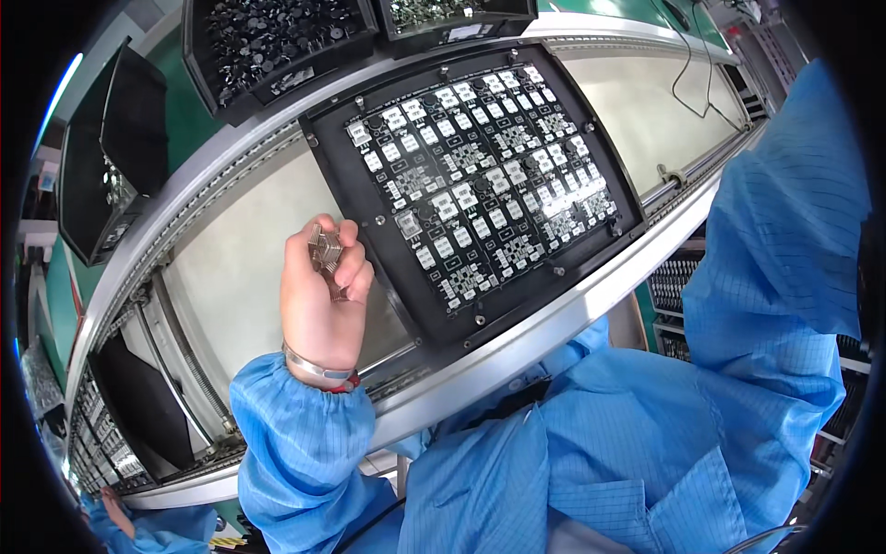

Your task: Assembling small electronic components onto printed circuit boards at a manual assembly station.

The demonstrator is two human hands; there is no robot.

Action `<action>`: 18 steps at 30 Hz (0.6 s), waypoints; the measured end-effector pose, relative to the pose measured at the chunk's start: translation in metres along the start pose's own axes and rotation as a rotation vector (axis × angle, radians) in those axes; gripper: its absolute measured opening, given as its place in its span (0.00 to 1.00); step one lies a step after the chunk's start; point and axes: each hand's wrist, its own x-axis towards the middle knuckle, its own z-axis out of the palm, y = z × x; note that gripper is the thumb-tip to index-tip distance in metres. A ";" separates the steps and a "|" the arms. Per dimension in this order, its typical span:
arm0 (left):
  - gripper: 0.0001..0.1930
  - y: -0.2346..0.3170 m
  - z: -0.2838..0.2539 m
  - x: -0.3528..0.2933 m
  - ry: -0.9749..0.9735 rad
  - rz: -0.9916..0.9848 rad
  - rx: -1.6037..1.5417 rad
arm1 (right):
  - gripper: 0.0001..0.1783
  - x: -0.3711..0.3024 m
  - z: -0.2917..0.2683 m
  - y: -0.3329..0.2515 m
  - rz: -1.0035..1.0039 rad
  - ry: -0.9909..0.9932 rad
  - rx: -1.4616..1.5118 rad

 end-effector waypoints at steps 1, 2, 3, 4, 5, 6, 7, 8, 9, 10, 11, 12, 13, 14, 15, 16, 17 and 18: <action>0.06 -0.002 -0.001 0.000 -0.015 -0.011 -0.017 | 0.21 0.002 -0.001 0.001 -0.006 -0.001 0.011; 0.06 -0.002 -0.002 0.000 -0.030 -0.022 -0.030 | 0.21 0.004 0.000 0.001 -0.013 0.002 0.023; 0.06 -0.002 -0.003 0.001 -0.028 -0.017 -0.024 | 0.20 0.007 0.001 0.001 -0.021 0.005 0.035; 0.06 -0.002 -0.003 0.001 -0.035 -0.019 -0.026 | 0.20 0.009 0.003 0.001 -0.029 0.007 0.047; 0.06 -0.005 -0.001 0.002 -0.041 -0.020 -0.035 | 0.20 0.011 0.001 0.002 -0.039 0.003 0.056; 0.06 -0.006 0.000 0.002 -0.040 -0.014 -0.037 | 0.20 0.013 0.000 0.003 -0.048 -0.001 0.064; 0.06 -0.007 0.001 0.002 -0.043 -0.001 -0.036 | 0.20 0.015 -0.001 0.004 -0.057 -0.005 0.071; 0.06 -0.007 0.001 0.001 -0.046 0.010 -0.035 | 0.20 0.017 -0.002 0.004 -0.064 -0.009 0.078; 0.06 -0.007 0.001 0.001 -0.046 0.013 -0.038 | 0.19 0.018 -0.003 0.003 -0.071 -0.013 0.084; 0.06 -0.007 0.002 0.000 -0.042 0.016 -0.032 | 0.19 0.020 -0.004 0.003 -0.077 -0.018 0.090; 0.06 -0.007 0.002 0.000 -0.037 0.019 -0.025 | 0.19 0.022 -0.004 0.002 -0.085 -0.021 0.097; 0.06 -0.007 0.002 0.000 -0.038 0.023 -0.027 | 0.19 0.024 -0.005 0.002 -0.092 -0.025 0.103; 0.07 -0.008 0.004 0.000 -0.033 0.026 -0.021 | 0.19 0.026 -0.005 0.001 -0.099 -0.028 0.110; 0.07 -0.008 0.004 0.000 -0.030 0.029 -0.014 | 0.19 0.028 -0.006 0.001 -0.106 -0.031 0.116; 0.07 -0.008 0.005 0.000 -0.032 0.031 -0.015 | 0.18 0.030 -0.007 0.001 -0.112 -0.033 0.121; 0.06 -0.008 0.005 0.000 -0.027 0.036 -0.015 | 0.18 0.032 -0.007 0.000 -0.118 -0.035 0.127; 0.06 -0.008 0.006 -0.001 -0.021 0.041 -0.015 | 0.18 0.033 -0.008 0.000 -0.124 -0.039 0.134; 0.06 -0.009 0.006 0.000 -0.021 0.043 -0.018 | 0.18 0.034 -0.010 0.000 -0.130 -0.043 0.140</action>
